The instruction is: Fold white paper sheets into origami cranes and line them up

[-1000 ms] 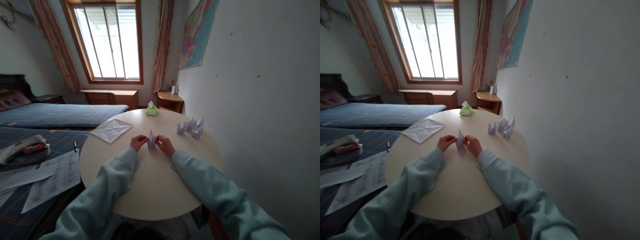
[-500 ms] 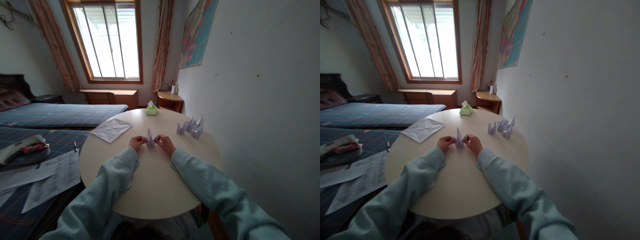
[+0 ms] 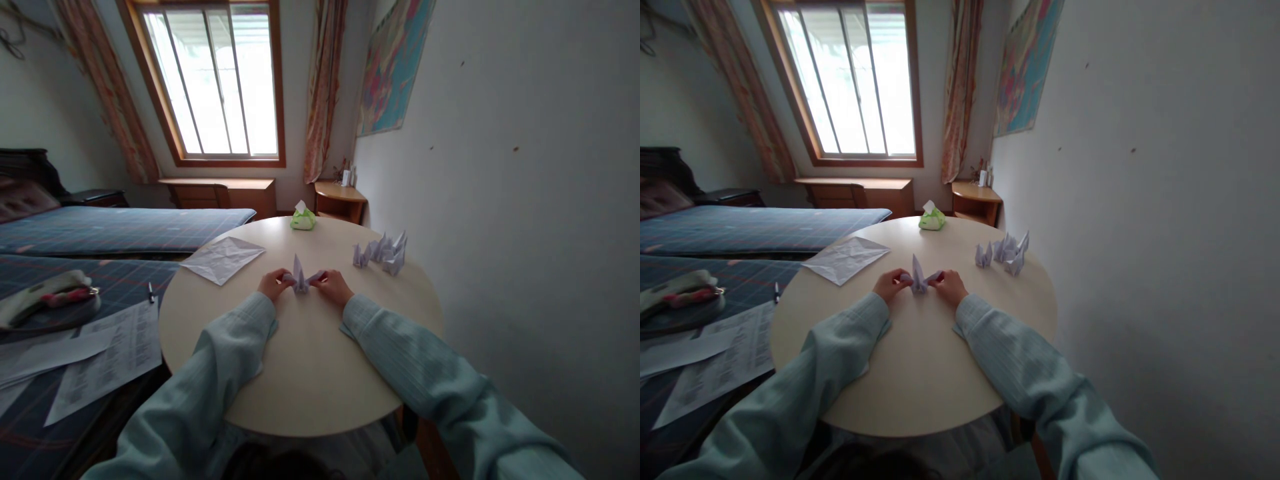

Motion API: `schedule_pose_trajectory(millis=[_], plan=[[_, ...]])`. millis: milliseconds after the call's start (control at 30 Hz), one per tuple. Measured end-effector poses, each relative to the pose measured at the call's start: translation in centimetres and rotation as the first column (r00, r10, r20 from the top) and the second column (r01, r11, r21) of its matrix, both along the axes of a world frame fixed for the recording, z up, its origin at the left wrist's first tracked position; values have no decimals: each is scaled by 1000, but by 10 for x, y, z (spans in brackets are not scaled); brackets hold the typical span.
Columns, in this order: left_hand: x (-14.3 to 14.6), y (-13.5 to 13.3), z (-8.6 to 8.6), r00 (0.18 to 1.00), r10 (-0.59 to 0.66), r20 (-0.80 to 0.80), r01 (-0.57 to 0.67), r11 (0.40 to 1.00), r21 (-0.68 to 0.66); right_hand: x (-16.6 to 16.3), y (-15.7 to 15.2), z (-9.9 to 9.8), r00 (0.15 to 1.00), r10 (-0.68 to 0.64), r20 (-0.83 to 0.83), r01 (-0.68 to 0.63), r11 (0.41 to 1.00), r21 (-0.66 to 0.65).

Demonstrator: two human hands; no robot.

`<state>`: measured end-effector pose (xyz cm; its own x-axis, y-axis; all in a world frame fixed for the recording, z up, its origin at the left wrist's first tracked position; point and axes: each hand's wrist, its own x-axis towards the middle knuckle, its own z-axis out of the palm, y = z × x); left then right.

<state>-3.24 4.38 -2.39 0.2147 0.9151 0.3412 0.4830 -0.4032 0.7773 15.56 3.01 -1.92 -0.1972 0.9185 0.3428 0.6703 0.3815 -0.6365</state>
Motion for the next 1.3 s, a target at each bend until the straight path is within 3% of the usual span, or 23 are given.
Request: schedule_pose_trajectory(millis=[133,267,500,900,1200,1300], plan=[[1,-3,0,988,-55,-144,80,980,180,2,0,3,999,2,-32,-3,999,-44],[-1,-3,-2,970,-108,-217,165,950,266,3,1,4,995,21,-93,-31,994,-107],[-3,-8,3,947,-88,-309,183,937,296,6,8,-4,967,57,-250,-107,975,-194],[-3,-2,-2,956,-130,-264,203,941,270,4,7,-3,985,52,-163,-79,983,-164],[-4,-6,2,988,-8,-151,46,968,247,3,3,3,984,106,-142,-106,994,10],[-6,-5,4,997,47,-67,-29,971,238,7,10,1,987,51,-151,-38,995,88]])
